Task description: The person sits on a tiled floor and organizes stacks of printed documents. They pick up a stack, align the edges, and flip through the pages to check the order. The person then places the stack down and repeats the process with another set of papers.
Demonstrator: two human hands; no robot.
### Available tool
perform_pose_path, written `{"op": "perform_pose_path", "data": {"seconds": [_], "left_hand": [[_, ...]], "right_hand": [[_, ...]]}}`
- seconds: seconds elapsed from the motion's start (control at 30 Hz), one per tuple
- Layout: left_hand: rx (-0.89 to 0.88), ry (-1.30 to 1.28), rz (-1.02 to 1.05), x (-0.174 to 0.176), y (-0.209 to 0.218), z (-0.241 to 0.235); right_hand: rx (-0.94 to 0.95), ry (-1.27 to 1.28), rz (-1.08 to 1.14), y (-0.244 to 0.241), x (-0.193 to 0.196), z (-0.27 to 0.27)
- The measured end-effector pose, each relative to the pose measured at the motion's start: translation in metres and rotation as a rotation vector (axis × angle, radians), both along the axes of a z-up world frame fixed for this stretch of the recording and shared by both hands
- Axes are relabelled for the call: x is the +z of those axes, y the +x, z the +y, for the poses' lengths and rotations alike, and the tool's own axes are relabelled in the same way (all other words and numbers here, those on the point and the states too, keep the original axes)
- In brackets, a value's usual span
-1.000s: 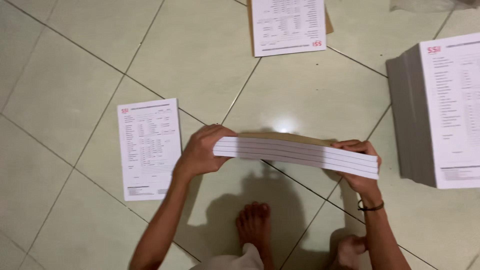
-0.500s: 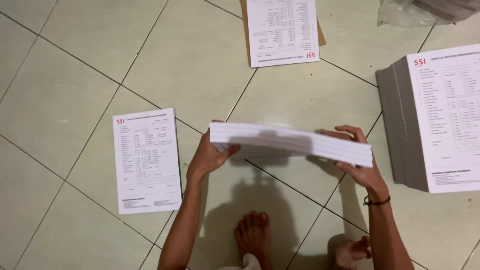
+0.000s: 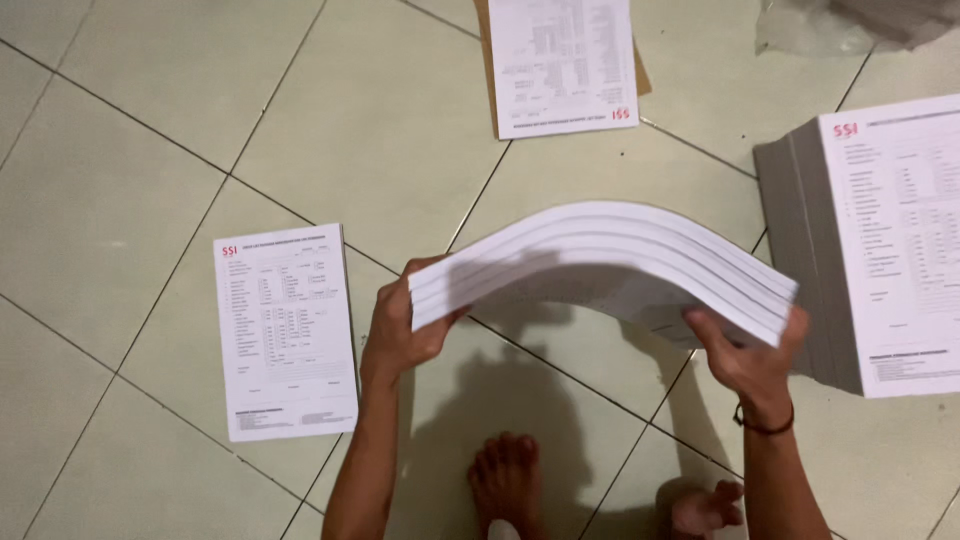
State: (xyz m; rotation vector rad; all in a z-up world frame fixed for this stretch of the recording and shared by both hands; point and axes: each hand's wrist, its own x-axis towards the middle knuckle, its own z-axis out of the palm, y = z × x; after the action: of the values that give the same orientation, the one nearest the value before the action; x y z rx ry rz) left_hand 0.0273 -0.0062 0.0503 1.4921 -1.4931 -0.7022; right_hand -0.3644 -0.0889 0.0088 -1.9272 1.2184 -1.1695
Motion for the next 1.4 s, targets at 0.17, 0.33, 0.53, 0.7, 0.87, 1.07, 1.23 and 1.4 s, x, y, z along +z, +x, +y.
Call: {"op": "perform_pose_path", "data": {"seconds": [0.17, 0.33, 0.53, 0.7, 0.87, 1.07, 1.23, 1.4], "left_hand": [[0.061, -0.127, 0.308, -0.053, -0.023, 0.012], [-0.067, -0.222, 0.455, -0.084, -0.02, 0.012], [0.025, -0.217, 0.417, -0.049, -0.026, 0.018], [-0.002, -0.229, 0.417, -0.075, -0.023, 0.02], [0.008, -0.239, 0.387, -0.061, -0.023, 0.011], [0.061, -0.277, 0.406, -0.054, -0.026, 0.006], [0.019, -0.311, 0.433, -0.027, -0.028, 0.017], [0.024, -0.213, 0.444, -0.037, -0.03, 0.03]], "right_hand": [[0.034, -0.127, -0.082, 0.005, -0.043, 0.012], [0.137, 0.069, -0.294, -0.005, -0.071, 0.008], [0.171, 0.113, -0.285, -0.013, -0.025, 0.017], [0.191, 0.162, -0.354, -0.011, -0.07, 0.02], [0.187, 0.189, -0.324, -0.003, -0.071, 0.02], [0.137, 0.213, -0.412, 0.006, -0.038, 0.018], [0.097, 0.105, -0.33, -0.017, -0.046, 0.018], [0.198, 0.194, -0.314, -0.011, -0.04, 0.026]]}}
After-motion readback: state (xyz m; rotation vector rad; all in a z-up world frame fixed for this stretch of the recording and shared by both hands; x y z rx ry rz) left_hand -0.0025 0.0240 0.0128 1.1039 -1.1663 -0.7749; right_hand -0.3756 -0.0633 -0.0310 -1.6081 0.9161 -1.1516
